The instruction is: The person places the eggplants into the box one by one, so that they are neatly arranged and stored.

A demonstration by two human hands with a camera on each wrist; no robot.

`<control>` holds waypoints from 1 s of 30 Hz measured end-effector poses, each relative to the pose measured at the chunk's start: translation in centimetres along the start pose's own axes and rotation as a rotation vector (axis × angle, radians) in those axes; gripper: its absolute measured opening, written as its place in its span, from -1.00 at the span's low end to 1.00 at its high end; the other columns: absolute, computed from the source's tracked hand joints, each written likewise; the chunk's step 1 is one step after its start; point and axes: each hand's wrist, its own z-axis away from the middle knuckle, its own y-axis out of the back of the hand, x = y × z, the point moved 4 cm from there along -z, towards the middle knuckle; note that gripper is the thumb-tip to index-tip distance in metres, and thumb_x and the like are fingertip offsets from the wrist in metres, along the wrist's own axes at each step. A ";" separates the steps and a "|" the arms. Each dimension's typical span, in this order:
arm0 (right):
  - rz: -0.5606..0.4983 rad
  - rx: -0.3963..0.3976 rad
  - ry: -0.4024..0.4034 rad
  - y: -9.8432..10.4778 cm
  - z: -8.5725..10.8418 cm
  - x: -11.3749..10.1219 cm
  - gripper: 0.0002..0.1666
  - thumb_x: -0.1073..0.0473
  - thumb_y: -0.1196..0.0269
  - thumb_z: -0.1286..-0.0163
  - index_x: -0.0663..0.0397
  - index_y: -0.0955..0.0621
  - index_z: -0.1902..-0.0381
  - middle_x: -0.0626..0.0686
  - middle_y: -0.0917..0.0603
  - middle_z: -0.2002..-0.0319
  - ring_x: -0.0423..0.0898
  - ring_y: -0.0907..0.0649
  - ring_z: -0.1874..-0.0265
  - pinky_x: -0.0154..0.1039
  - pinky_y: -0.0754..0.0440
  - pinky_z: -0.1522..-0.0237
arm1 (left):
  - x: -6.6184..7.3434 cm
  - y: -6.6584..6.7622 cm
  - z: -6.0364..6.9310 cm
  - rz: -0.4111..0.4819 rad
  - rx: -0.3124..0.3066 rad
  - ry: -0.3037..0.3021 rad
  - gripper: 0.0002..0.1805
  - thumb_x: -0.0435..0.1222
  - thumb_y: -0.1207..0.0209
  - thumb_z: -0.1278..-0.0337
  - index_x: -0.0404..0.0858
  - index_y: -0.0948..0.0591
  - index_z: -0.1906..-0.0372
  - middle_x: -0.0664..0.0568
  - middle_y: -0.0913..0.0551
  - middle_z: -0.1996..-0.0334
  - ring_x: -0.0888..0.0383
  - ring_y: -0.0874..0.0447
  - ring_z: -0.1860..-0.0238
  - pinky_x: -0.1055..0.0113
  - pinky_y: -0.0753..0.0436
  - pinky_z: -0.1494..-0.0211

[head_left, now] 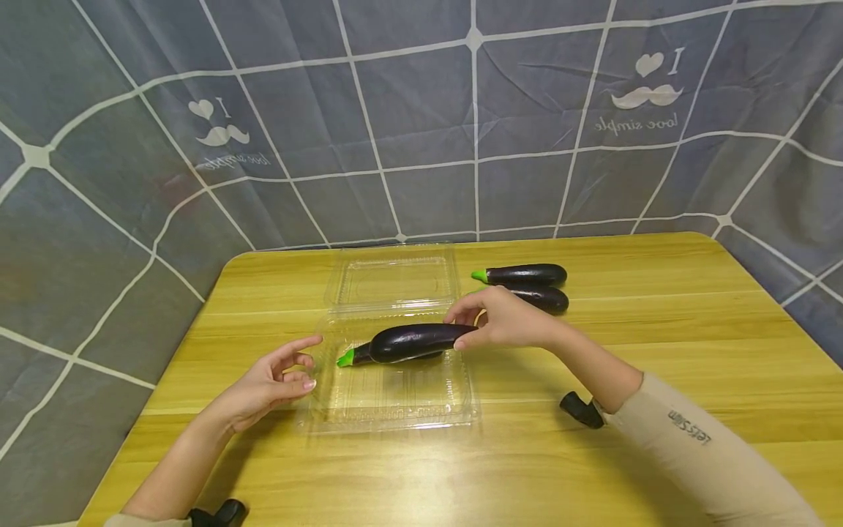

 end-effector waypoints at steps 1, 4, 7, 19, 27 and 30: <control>-0.001 -0.003 0.006 -0.1 -0.2 -0.1 -0.65 0.21 -0.42 -0.08 0.15 -0.65 0.15 -0.06 -0.66 0.30 -0.15 -0.57 0.30 -0.17 -0.62 0.24 | 0.0 0.0 0.0 0.002 -0.002 0.001 -0.31 -0.53 -0.13 -0.13 -0.15 -0.23 -0.37 -0.01 -0.30 0.11 0.31 -0.47 0.30 0.42 -0.61 0.11; -0.017 -0.011 0.013 -0.5 -0.8 -0.4 -0.66 0.23 -0.42 -0.07 0.15 -0.65 0.15 -0.05 -0.65 0.31 -0.15 -0.57 0.30 -0.14 -0.62 0.24 | 0.2 0.1 -0.1 0.013 -0.006 0.001 -0.31 -0.53 -0.13 -0.13 -0.16 -0.23 -0.37 -0.01 -0.31 0.12 0.31 -0.47 0.30 0.42 -0.61 0.11; -0.022 -0.019 0.009 -1.0 -1.4 -0.6 -0.66 0.24 -0.42 -0.07 0.16 -0.65 0.15 -0.06 -0.64 0.31 -0.16 -0.56 0.30 -0.15 -0.62 0.23 | 0.2 0.2 -0.2 0.021 -0.010 -0.002 -0.30 -0.54 -0.12 -0.13 -0.17 -0.22 -0.37 -0.01 -0.31 0.12 0.31 -0.47 0.30 0.43 -0.61 0.11; 0.029 -0.032 0.019 -4.0 -3.0 -0.9 -0.67 0.19 -0.42 -0.08 0.14 -0.66 0.17 -0.09 -0.63 0.34 -0.22 -0.55 0.33 -0.37 -0.57 0.27 | -0.2 0.5 -0.2 0.024 -0.018 -0.010 -0.32 -0.54 -0.11 -0.14 -0.12 -0.25 -0.36 0.02 -0.32 0.12 0.32 -0.45 0.32 0.45 -0.60 0.13; 0.108 -0.009 0.014 -6.4 -3.5 -0.6 -0.65 0.18 -0.44 -0.06 0.14 -0.66 0.17 -0.09 -0.62 0.34 -0.23 -0.53 0.34 -0.43 -0.54 0.26 | -0.8 0.4 -0.1 0.008 -0.019 -0.031 -0.32 -0.54 -0.11 -0.14 -0.11 -0.26 -0.36 -0.01 -0.32 0.11 0.31 -0.46 0.30 0.43 -0.61 0.11; 0.143 0.005 0.020 -7.1 -3.5 -0.6 -0.66 0.18 -0.44 -0.06 0.14 -0.66 0.18 -0.08 -0.63 0.35 -0.22 -0.53 0.35 -0.42 -0.53 0.26 | -1.0 0.4 -0.1 0.008 -0.020 -0.042 -0.32 -0.54 -0.11 -0.14 -0.13 -0.25 -0.36 -0.01 -0.32 0.11 0.31 -0.46 0.30 0.43 -0.61 0.10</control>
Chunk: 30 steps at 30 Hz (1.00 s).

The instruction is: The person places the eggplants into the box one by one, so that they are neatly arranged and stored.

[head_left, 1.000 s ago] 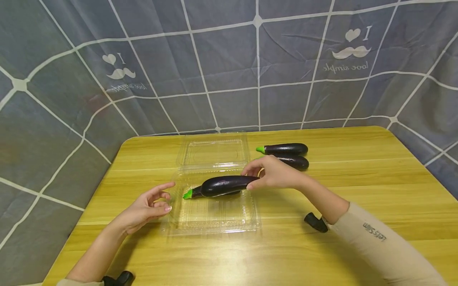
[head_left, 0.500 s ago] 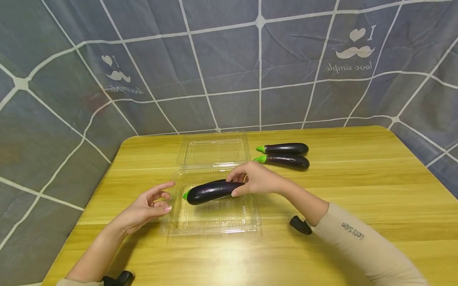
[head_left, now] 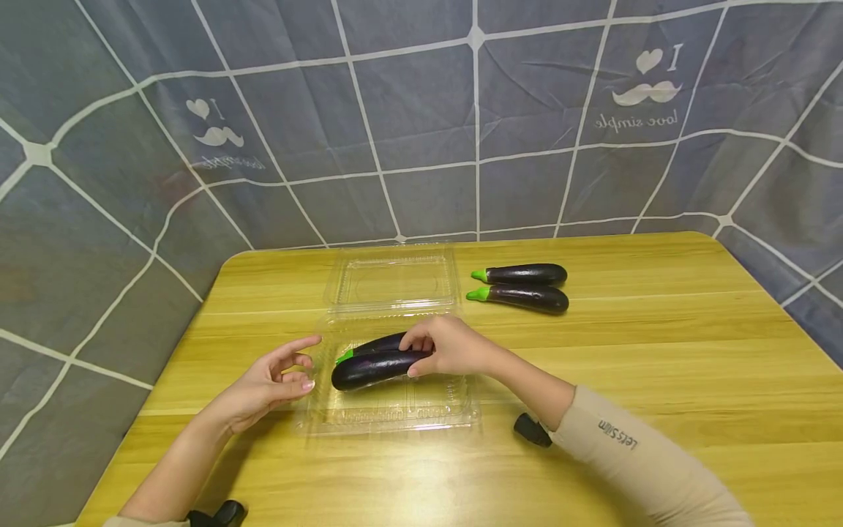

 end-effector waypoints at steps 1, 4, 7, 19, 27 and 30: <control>0.012 0.004 0.005 -0.1 0.0 -0.1 -0.66 0.18 -0.44 -0.05 0.14 -0.66 0.18 -0.08 -0.63 0.35 -0.21 -0.53 0.35 -0.42 -0.53 0.27 | 0.0 0.0 0.0 0.003 0.000 -0.001 -0.32 -0.55 -0.11 -0.14 -0.12 -0.25 -0.36 -0.01 -0.32 0.11 0.32 -0.46 0.30 0.43 -0.61 0.10; 0.054 0.018 0.022 -0.7 -0.1 -0.1 -0.67 0.17 -0.44 -0.05 0.13 -0.67 0.19 -0.07 -0.64 0.36 -0.20 -0.54 0.37 -0.42 -0.52 0.29 | -0.1 0.1 0.0 0.008 -0.001 -0.005 -0.32 -0.55 -0.11 -0.13 -0.13 -0.25 -0.36 0.00 -0.32 0.12 0.32 -0.46 0.30 0.43 -0.61 0.10; 0.084 0.027 0.034 -1.1 -0.2 -0.1 -0.67 0.16 -0.45 -0.04 0.12 -0.67 0.20 -0.07 -0.64 0.36 -0.20 -0.54 0.37 -0.43 -0.51 0.30 | -0.1 0.1 0.0 0.011 0.000 -0.005 -0.32 -0.55 -0.11 -0.13 -0.13 -0.26 -0.36 0.00 -0.32 0.12 0.32 -0.47 0.30 0.43 -0.61 0.10; 0.124 0.057 0.015 -1.7 0.0 -0.3 -0.64 0.17 -0.44 -0.05 0.14 -0.67 0.16 -0.01 -0.66 0.30 -0.14 -0.58 0.31 -0.38 -0.55 0.26 | -0.1 0.0 0.0 0.012 0.001 -0.010 -0.32 -0.56 -0.11 -0.13 -0.12 -0.27 -0.35 0.01 -0.33 0.13 0.32 -0.47 0.31 0.45 -0.61 0.11; 0.117 0.066 0.019 -1.9 0.1 -0.3 -0.65 0.17 -0.43 -0.07 0.16 -0.67 0.16 0.02 -0.68 0.28 -0.13 -0.60 0.31 -0.39 -0.56 0.28 | -0.2 0.0 0.0 0.014 0.003 -0.007 -0.32 -0.55 -0.12 -0.13 -0.14 -0.26 -0.35 0.01 -0.34 0.13 0.32 -0.48 0.30 0.44 -0.61 0.11; 0.115 0.075 0.025 -1.9 0.1 -0.3 -0.65 0.16 -0.43 -0.06 0.17 -0.67 0.18 0.03 -0.68 0.29 -0.13 -0.61 0.32 -0.40 -0.56 0.27 | -0.2 0.0 0.0 0.014 0.003 -0.007 -0.32 -0.55 -0.12 -0.13 -0.15 -0.25 -0.36 0.02 -0.34 0.13 0.32 -0.49 0.29 0.44 -0.61 0.10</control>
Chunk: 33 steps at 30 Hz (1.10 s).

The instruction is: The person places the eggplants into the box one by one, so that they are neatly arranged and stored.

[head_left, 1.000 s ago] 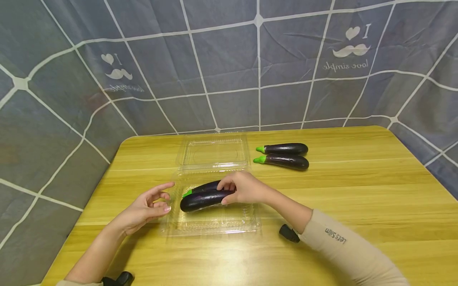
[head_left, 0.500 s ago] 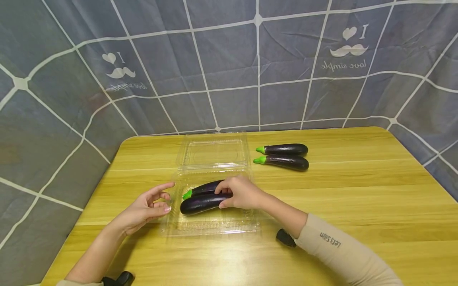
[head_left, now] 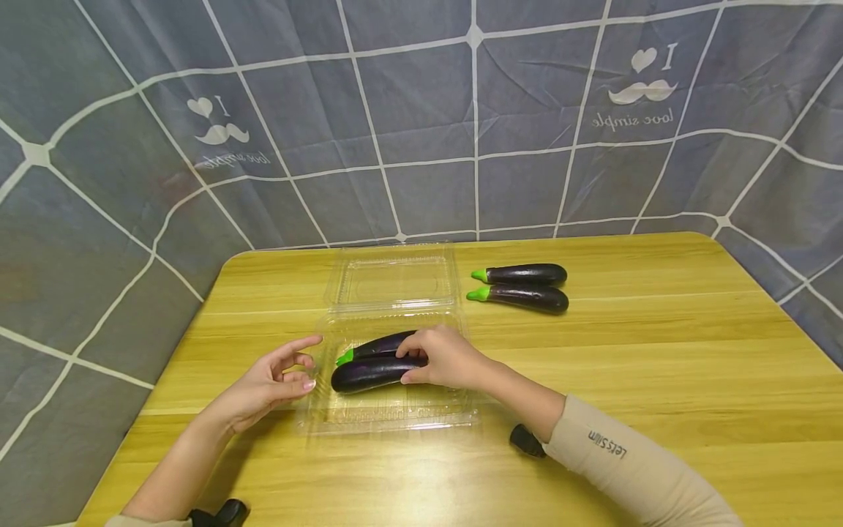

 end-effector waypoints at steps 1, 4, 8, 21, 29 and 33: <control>0.002 0.002 0.002 0.0 0.0 0.0 -0.65 0.16 -0.43 -0.06 0.17 -0.67 0.18 0.02 -0.69 0.30 -0.13 -0.61 0.32 -0.40 -0.56 0.27 | 0.0 0.0 0.0 -0.001 0.000 0.000 -0.31 -0.55 -0.12 -0.13 -0.16 -0.24 -0.36 0.02 -0.34 0.13 0.32 -0.49 0.29 0.44 -0.61 0.11; 0.009 0.008 0.009 0.1 0.0 0.0 -0.66 0.15 -0.44 -0.06 0.17 -0.67 0.19 0.03 -0.69 0.31 -0.13 -0.62 0.32 -0.40 -0.57 0.26 | 0.1 0.0 0.0 -0.003 0.000 0.000 -0.31 -0.55 -0.12 -0.13 -0.17 -0.23 -0.37 0.03 -0.34 0.13 0.31 -0.49 0.29 0.43 -0.61 0.11; 0.030 0.013 0.022 0.1 0.0 0.0 -0.67 0.14 -0.43 -0.06 0.17 -0.68 0.21 0.02 -0.70 0.31 -0.14 -0.62 0.34 -0.41 -0.57 0.29 | 0.2 0.0 -0.1 -0.005 0.001 0.003 -0.31 -0.54 -0.12 -0.13 -0.14 -0.24 -0.36 0.03 -0.34 0.12 0.31 -0.49 0.28 0.43 -0.61 0.10; -0.053 0.010 0.074 0.1 0.2 0.1 -0.72 0.20 -0.42 -0.08 0.16 -0.68 0.22 0.01 -0.68 0.29 -0.16 -0.59 0.37 -0.44 -0.55 0.32 | 0.1 0.1 -0.2 0.001 -0.001 0.002 -0.31 -0.55 -0.12 -0.13 -0.13 -0.25 -0.36 0.02 -0.34 0.12 0.31 -0.49 0.29 0.42 -0.61 0.10; -0.262 -0.023 -0.012 0.4 0.3 0.6 -0.67 0.22 -0.39 -0.11 0.22 -0.66 0.15 0.08 -0.67 0.21 -0.07 -0.59 0.29 -0.40 -0.59 0.26 | 0.1 0.0 -0.1 0.000 -0.003 0.003 -0.32 -0.55 -0.11 -0.13 -0.15 -0.24 -0.36 0.01 -0.33 0.12 0.31 -0.49 0.29 0.43 -0.61 0.09; -0.314 -0.008 -0.039 1.0 0.7 0.9 -0.66 0.22 -0.39 -0.11 0.22 -0.65 0.13 0.08 -0.67 0.20 -0.11 -0.59 0.29 -0.33 -0.61 0.24 | 0.0 0.0 -0.1 0.010 -0.007 -0.001 -0.32 -0.56 -0.11 -0.13 -0.15 -0.25 -0.36 0.02 -0.33 0.12 0.31 -0.49 0.29 0.43 -0.61 0.10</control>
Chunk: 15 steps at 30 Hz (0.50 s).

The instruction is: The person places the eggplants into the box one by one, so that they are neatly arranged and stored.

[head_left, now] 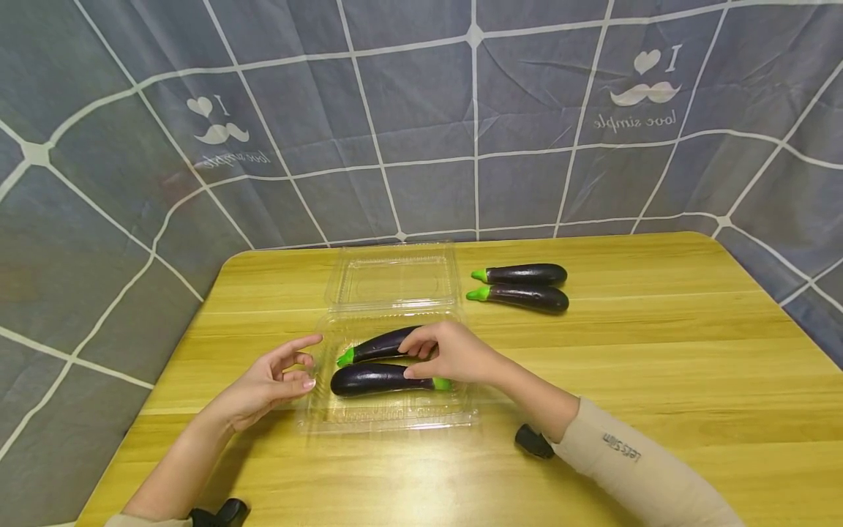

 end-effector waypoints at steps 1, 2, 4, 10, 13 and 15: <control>-0.006 0.006 -0.005 0.2 0.1 0.0 -0.65 0.22 -0.39 -0.11 0.21 -0.65 0.12 0.08 -0.67 0.21 -0.13 -0.59 0.30 -0.31 -0.62 0.24 | 0.0 0.0 0.0 0.002 -0.001 -0.001 -0.32 -0.56 -0.10 -0.13 -0.15 -0.24 -0.36 0.02 -0.33 0.12 0.31 -0.49 0.29 0.44 -0.61 0.10; -0.013 0.016 -0.010 0.4 0.3 0.0 -0.65 0.21 -0.40 -0.11 0.20 -0.66 0.12 0.08 -0.66 0.21 -0.14 -0.58 0.30 -0.30 -0.62 0.24 | 0.0 0.0 0.0 0.003 -0.003 -0.003 -0.32 -0.56 -0.10 -0.13 -0.15 -0.24 -0.36 0.02 -0.33 0.13 0.32 -0.48 0.30 0.44 -0.61 0.10; -0.032 0.035 -0.023 0.8 0.6 0.0 -0.65 0.20 -0.39 -0.12 0.19 -0.66 0.11 0.08 -0.66 0.21 -0.15 -0.58 0.30 -0.27 -0.63 0.23 | 0.0 0.0 0.0 0.005 -0.006 -0.007 -0.32 -0.56 -0.10 -0.13 -0.15 -0.25 -0.36 0.02 -0.34 0.13 0.32 -0.48 0.30 0.44 -0.61 0.10; -0.129 0.116 -0.044 2.2 1.6 0.5 -0.62 0.20 -0.40 -0.11 0.23 -0.64 0.10 0.15 -0.66 0.24 -0.04 -0.60 0.25 -0.25 -0.63 0.18 | 0.0 0.0 0.0 -0.002 -0.007 -0.009 -0.33 -0.56 -0.10 -0.14 -0.12 -0.26 -0.35 0.03 -0.33 0.13 0.32 -0.48 0.30 0.45 -0.61 0.11; -0.154 0.158 -0.055 3.0 2.3 0.9 -0.61 0.20 -0.40 -0.12 0.27 -0.63 0.10 0.19 -0.64 0.24 -0.05 -0.59 0.24 -0.26 -0.63 0.17 | 0.0 0.0 0.0 -0.005 -0.001 -0.004 -0.33 -0.56 -0.10 -0.14 -0.12 -0.26 -0.35 0.02 -0.33 0.12 0.31 -0.48 0.29 0.43 -0.61 0.10; -0.169 0.185 -0.057 3.5 2.7 1.2 -0.61 0.22 -0.39 -0.12 0.30 -0.63 0.10 0.21 -0.63 0.24 -0.05 -0.59 0.25 -0.20 -0.63 0.15 | 0.0 0.0 0.0 -0.005 0.002 -0.001 -0.33 -0.56 -0.10 -0.13 -0.12 -0.27 -0.35 0.01 -0.33 0.11 0.31 -0.48 0.29 0.42 -0.61 0.09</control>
